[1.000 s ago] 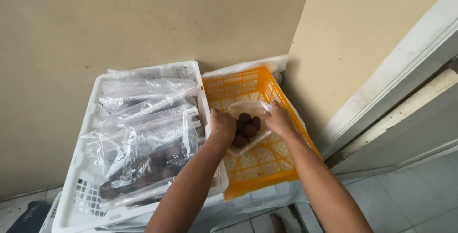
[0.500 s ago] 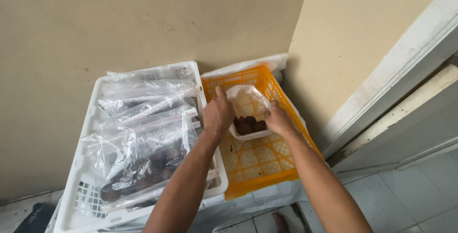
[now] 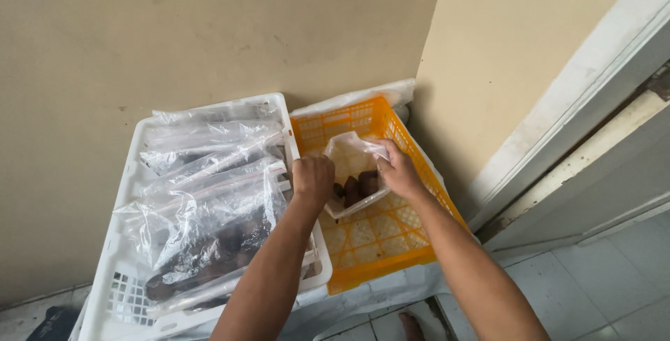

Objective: Packing small brown fruits from a yellow crate into clear plastic zip-lock bags.

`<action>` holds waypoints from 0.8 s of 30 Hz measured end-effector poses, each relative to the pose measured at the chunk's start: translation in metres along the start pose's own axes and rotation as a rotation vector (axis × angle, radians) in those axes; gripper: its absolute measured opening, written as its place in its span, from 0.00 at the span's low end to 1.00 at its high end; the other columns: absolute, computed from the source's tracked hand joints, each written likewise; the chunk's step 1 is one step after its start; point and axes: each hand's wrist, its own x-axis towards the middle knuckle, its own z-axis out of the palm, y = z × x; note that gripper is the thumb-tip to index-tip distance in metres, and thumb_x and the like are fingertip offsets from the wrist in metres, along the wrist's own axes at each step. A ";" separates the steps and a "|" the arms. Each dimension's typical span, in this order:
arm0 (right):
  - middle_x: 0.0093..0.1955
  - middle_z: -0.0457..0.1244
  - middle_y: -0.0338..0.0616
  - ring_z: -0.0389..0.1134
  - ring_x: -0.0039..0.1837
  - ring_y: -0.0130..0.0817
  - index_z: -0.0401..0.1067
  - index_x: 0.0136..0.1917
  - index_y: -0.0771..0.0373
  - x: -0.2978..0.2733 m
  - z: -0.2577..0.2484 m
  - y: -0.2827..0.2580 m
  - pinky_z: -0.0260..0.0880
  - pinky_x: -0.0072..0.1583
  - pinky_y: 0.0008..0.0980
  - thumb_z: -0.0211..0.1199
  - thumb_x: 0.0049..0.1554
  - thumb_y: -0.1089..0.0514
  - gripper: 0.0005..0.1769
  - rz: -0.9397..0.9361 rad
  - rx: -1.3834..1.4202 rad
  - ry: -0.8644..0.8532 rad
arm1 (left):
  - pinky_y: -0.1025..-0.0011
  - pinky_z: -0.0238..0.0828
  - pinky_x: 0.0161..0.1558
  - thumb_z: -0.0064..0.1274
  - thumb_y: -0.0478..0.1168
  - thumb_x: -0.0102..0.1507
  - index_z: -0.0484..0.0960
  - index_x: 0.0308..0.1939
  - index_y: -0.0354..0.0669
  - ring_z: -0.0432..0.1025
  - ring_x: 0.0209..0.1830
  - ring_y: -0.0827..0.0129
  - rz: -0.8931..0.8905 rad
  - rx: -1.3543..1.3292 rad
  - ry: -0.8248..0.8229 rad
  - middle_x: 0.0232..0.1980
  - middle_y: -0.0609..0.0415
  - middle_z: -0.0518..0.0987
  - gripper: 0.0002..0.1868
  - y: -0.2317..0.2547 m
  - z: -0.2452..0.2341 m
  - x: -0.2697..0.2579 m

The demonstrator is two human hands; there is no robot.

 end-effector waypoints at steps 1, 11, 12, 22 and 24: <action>0.34 0.67 0.54 0.72 0.42 0.51 0.70 0.66 0.50 0.000 -0.001 -0.003 0.70 0.45 0.48 0.58 0.62 0.57 0.19 -0.002 0.001 0.001 | 0.62 0.64 0.28 0.48 0.39 0.57 0.79 0.34 0.56 0.76 0.29 0.63 -0.001 0.001 0.002 0.27 0.66 0.77 0.06 0.001 0.008 0.005; 0.53 0.69 0.66 0.70 0.60 0.67 0.64 0.69 0.47 -0.008 -0.009 -0.007 0.70 0.60 0.61 0.58 0.63 0.54 0.21 0.029 -0.199 -0.052 | 0.64 0.65 0.31 0.53 0.40 0.60 0.81 0.38 0.54 0.78 0.33 0.67 -0.036 -0.069 -0.050 0.32 0.65 0.80 0.04 -0.010 -0.050 -0.006; 0.54 0.69 0.68 0.69 0.61 0.68 0.63 0.69 0.48 -0.007 -0.005 0.000 0.70 0.61 0.61 0.59 0.63 0.51 0.22 0.017 -0.252 -0.158 | 0.66 0.67 0.30 0.55 0.41 0.60 0.80 0.41 0.49 0.80 0.33 0.67 -0.095 -0.127 -0.009 0.34 0.62 0.81 0.06 -0.014 -0.059 -0.007; 0.64 0.58 0.59 0.67 0.61 0.67 0.59 0.66 0.56 0.002 -0.017 0.013 0.74 0.59 0.59 0.68 0.53 0.58 0.31 0.013 -0.336 0.199 | 0.64 0.62 0.38 0.55 0.41 0.59 0.81 0.34 0.57 0.75 0.33 0.65 0.036 0.057 -0.075 0.29 0.64 0.78 0.02 -0.008 -0.042 -0.009; 0.59 0.54 0.47 0.64 0.62 0.58 0.64 0.62 0.54 0.000 -0.013 0.007 0.69 0.61 0.52 0.75 0.45 0.61 0.33 -0.325 -0.431 0.348 | 0.62 0.61 0.43 0.54 0.44 0.60 0.82 0.45 0.51 0.74 0.41 0.62 0.066 0.021 -0.036 0.38 0.58 0.80 0.10 -0.013 -0.049 -0.011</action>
